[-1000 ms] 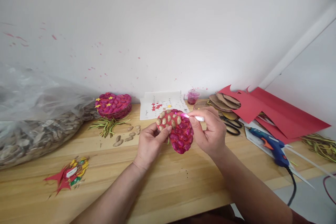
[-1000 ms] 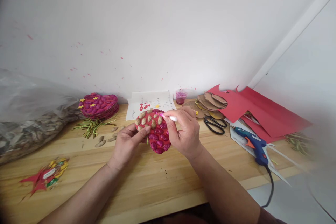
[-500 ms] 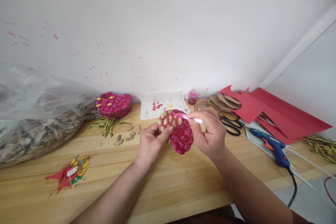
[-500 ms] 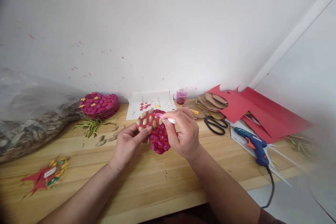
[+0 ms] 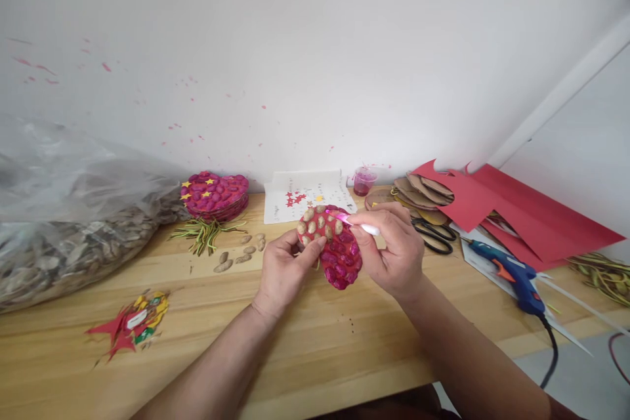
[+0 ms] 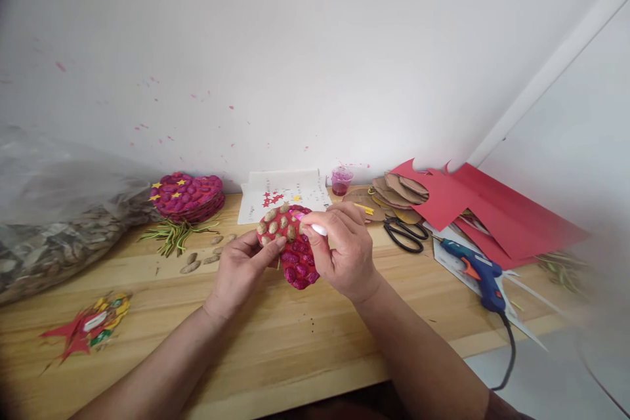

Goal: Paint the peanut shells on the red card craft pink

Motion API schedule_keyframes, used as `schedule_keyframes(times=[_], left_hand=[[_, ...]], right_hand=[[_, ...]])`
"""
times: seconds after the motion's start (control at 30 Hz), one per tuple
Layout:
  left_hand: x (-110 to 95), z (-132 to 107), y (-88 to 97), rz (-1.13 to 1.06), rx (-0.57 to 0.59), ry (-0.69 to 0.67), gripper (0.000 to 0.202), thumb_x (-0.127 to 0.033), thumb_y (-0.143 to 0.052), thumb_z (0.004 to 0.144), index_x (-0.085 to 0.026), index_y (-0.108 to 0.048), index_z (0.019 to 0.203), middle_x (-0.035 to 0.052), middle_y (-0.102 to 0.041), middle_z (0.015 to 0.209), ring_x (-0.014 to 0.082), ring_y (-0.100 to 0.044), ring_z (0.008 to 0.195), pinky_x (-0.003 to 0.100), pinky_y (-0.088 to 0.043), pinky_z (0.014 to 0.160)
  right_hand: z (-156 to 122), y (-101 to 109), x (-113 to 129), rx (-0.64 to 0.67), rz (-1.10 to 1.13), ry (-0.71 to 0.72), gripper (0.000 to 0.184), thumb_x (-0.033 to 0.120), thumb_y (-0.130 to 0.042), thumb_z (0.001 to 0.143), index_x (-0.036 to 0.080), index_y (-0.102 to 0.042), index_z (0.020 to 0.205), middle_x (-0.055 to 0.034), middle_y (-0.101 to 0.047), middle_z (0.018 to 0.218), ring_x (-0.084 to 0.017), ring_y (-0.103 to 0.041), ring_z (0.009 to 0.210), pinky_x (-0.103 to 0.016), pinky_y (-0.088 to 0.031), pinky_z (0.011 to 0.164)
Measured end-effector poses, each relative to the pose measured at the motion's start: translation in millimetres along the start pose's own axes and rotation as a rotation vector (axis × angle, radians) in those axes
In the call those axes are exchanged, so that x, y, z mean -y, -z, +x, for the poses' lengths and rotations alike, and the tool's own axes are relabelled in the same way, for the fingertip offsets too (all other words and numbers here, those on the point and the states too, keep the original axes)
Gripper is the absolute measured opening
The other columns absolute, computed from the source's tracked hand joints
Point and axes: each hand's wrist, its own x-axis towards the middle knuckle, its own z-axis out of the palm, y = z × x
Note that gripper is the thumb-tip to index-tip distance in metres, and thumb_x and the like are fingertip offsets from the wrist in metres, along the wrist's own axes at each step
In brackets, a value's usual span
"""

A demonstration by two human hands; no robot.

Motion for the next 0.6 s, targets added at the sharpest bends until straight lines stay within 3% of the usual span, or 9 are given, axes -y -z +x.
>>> schedule_keyframes(times=[0.6], left_hand=[[-7.9,-0.9,-2.4,-0.028,-0.013,0.019,0.039,-0.051,-0.089,0.069,-0.015,-0.075,0.069,0.0018,-0.063,0.062,0.0123,-0.048,0.054,0.025,-0.042,0.053]], right_hand=[[0.3,1.3,-1.6,-0.001,-0.019,-0.017,0.016,0.013,-0.067,0.093,0.025,-0.069,0.103,-0.0014,-0.077,0.087,-0.021,-0.067,0.085,-0.04,-0.051,0.084]])
